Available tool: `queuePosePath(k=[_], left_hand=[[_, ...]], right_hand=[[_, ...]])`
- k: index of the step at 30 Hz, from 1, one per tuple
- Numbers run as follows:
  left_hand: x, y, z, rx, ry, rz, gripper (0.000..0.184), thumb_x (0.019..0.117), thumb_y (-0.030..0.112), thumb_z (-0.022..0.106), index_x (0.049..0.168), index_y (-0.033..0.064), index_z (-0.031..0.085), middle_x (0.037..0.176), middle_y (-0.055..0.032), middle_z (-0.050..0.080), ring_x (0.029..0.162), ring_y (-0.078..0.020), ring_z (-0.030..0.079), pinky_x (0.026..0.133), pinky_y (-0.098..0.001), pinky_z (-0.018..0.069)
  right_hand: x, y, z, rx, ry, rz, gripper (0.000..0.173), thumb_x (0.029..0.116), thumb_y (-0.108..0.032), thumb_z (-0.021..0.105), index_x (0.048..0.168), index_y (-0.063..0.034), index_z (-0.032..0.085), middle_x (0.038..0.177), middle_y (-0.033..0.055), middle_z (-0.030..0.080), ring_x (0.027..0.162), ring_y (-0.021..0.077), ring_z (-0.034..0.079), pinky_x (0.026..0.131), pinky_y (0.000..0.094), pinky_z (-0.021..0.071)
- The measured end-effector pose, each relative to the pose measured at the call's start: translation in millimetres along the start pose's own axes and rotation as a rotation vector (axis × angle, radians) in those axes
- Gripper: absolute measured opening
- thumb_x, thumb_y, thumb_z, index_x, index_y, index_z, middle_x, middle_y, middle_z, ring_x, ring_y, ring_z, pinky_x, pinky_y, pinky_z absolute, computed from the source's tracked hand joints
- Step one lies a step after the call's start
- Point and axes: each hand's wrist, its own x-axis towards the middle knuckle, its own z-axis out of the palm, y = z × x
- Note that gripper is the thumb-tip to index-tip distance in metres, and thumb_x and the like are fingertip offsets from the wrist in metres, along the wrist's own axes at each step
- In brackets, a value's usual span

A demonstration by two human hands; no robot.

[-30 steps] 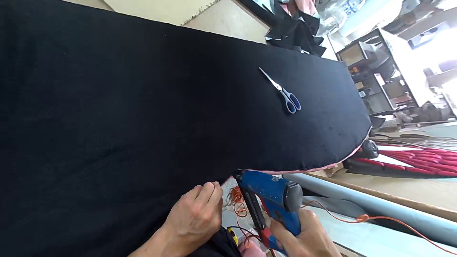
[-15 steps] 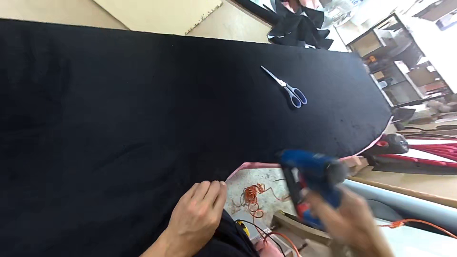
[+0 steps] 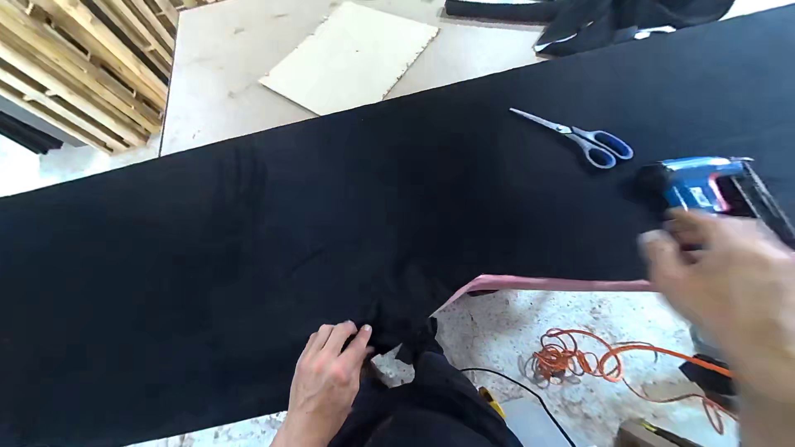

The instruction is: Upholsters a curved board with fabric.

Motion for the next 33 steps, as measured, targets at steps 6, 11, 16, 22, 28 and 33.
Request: queuePosePath(k=[6, 11, 16, 22, 28, 33], left_hand=[[23, 8, -19, 0.117, 0.236, 0.178, 0.017, 0.0925, 0.013, 0.064, 0.094, 0.0101, 0.081, 0.08, -0.0055, 0.073, 0.074, -0.0218, 0.071, 0.066, -0.0351, 0.0598], [17, 15, -29, 0.134, 0.249, 0.329, 0.018, 0.0962, 0.013, 0.062, 0.095, 0.0073, 0.079, 0.082, -0.0072, 0.072, 0.076, -0.0229, 0.071, 0.066, -0.0344, 0.0591], [6, 4, -8, 0.194, 0.168, 0.375, 0.018, 0.0928, 0.005, 0.06, 0.096, 0.0061, 0.078, 0.084, -0.0077, 0.071, 0.076, -0.0227, 0.07, 0.065, -0.0341, 0.0579], [6, 3, -4, 0.153, 0.153, 0.329, 0.018, 0.0916, 0.005, 0.059, 0.094, 0.007, 0.077, 0.082, -0.0071, 0.071, 0.075, -0.023, 0.069, 0.064, -0.0345, 0.0576], [29, 42, -18, 0.243, 0.113, 0.109, 0.024, 0.093, 0.028, 0.061, 0.101, 0.0117, 0.077, 0.095, -0.0073, 0.074, 0.086, -0.0248, 0.073, 0.069, -0.0412, 0.0585], [54, 70, 0, 0.287, 0.128, 0.13, 0.019, 0.0896, 0.019, 0.073, 0.106, 0.0131, 0.082, 0.096, -0.0069, 0.077, 0.087, -0.0228, 0.075, 0.072, -0.0369, 0.0606]], right_hand=[[-140, -188, 110, 0.557, -0.287, -0.487, 0.034, 0.1026, -0.035, 0.056, 0.125, -0.0162, 0.073, 0.128, 0.0027, 0.071, 0.123, 0.0167, 0.065, 0.106, 0.0382, 0.0533], [-132, -239, 155, 0.391, -0.322, -0.599, 0.048, 0.1043, -0.046, 0.043, 0.125, -0.0112, 0.067, 0.133, 0.0093, 0.067, 0.132, 0.0272, 0.058, 0.118, 0.0492, 0.0384], [-131, -215, 160, 0.312, -0.318, -0.715, 0.031, 0.0951, -0.022, 0.06, 0.123, -0.0116, 0.07, 0.133, 0.008, 0.068, 0.13, 0.0261, 0.06, 0.114, 0.046, 0.0461], [-96, -161, 127, 0.299, 0.121, -0.823, 0.026, 0.101, -0.021, 0.062, 0.123, -0.0187, 0.074, 0.137, 0.0003, 0.067, 0.136, 0.0187, 0.056, 0.115, 0.041, 0.0476], [-68, -161, 145, 0.282, 0.241, -1.051, 0.02, 0.0984, -0.009, 0.062, 0.112, -0.0116, 0.077, 0.125, 0.002, 0.073, 0.127, 0.0176, 0.064, 0.114, 0.0401, 0.0485], [-75, -165, 161, 0.403, 0.414, -0.977, 0.012, 0.0952, -0.006, 0.067, 0.103, -0.0075, 0.076, 0.115, 0.0072, 0.076, 0.119, 0.0217, 0.069, 0.109, 0.041, 0.0531]])
